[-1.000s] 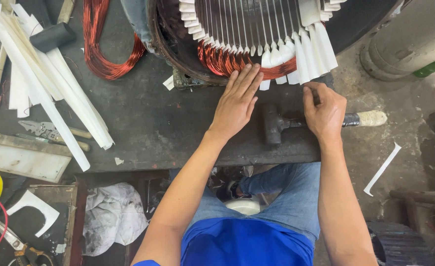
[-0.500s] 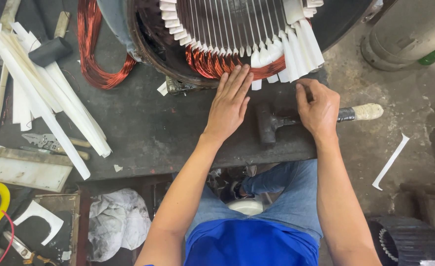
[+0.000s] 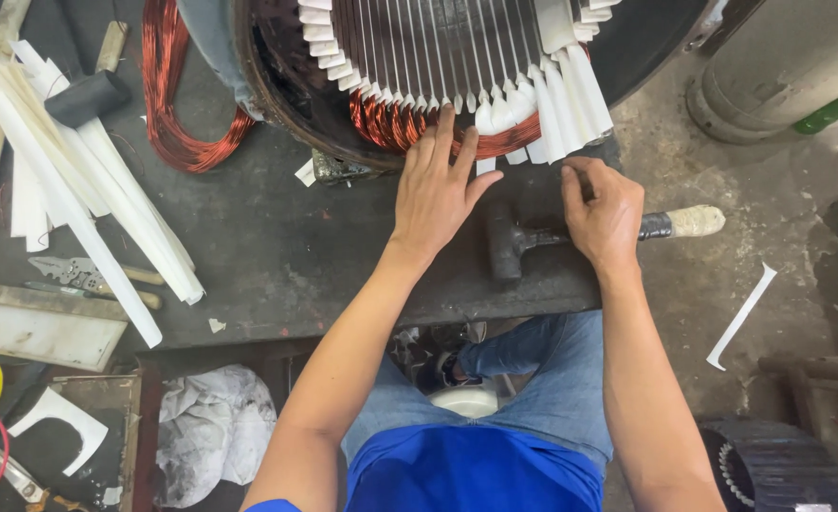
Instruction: Inserting and securing white insulation strips into the slots of an electric motor stator using a mallet.
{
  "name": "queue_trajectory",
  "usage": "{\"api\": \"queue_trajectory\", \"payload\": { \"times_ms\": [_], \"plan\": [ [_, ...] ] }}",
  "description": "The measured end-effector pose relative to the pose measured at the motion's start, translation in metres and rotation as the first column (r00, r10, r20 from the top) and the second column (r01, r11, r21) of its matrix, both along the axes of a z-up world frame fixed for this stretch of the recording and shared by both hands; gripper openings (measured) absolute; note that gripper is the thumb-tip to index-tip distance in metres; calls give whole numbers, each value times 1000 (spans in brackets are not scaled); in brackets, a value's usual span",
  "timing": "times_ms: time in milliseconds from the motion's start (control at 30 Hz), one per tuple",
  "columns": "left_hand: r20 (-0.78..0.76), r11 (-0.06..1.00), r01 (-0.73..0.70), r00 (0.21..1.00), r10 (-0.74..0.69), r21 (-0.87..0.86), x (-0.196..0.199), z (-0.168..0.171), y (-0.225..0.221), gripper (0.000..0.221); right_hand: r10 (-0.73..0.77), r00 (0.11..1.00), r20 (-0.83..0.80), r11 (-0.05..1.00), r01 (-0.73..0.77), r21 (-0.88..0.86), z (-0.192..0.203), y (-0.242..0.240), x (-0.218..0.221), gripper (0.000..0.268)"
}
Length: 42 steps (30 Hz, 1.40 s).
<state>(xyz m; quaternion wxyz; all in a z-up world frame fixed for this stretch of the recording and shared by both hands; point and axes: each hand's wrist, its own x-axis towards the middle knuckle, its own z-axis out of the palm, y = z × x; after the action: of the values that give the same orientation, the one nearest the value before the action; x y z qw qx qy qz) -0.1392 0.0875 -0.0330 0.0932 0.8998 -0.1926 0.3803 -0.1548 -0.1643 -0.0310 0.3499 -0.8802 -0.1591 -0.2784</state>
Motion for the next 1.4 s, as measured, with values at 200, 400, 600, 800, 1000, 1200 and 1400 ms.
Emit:
{"api": "queue_trajectory", "payload": {
  "times_ms": [200, 400, 600, 800, 1000, 1200, 1400],
  "plan": [
    [19, 1000, -2, 1000, 2, -15, 7, 3, -1, 67, 6, 1000, -4, 999, -6, 51, 3, 1, -1, 8],
    [40, 998, -47, 998, 45, 37, 7, -5, -4, 70, 0, 1000, 13, 1000, 0, 28, 0, -1, 1, 7],
    [16, 1000, -15, 1000, 16, -22, 2, -17, 0, 63, -2, 1000, 19, 1000, 2, 17, 0, -1, 1, 8],
    [-1, 1000, -10, 1000, 10, -11, 5, -28, 2, 54, 1, 999, 37, 1000, -1, 19, 2, 0, -1, 7],
    [-23, 1000, -25, 999, 26, 19, 5, -30, 4, 53, 1, 1000, 16, 1000, -1, 19, -3, -1, 1, 9],
    [-40, 1000, -24, 999, 25, 19, 3, -27, 5, 52, 1, 1000, 15, 1000, -1, -2, -1, -1, 0, 9],
    [-40, 1000, -4, 999, 3, -1, 3, -28, 6, 52, -8, 1000, 18, 1000, 8, -3, -4, -1, 1, 8]
  ]
}}
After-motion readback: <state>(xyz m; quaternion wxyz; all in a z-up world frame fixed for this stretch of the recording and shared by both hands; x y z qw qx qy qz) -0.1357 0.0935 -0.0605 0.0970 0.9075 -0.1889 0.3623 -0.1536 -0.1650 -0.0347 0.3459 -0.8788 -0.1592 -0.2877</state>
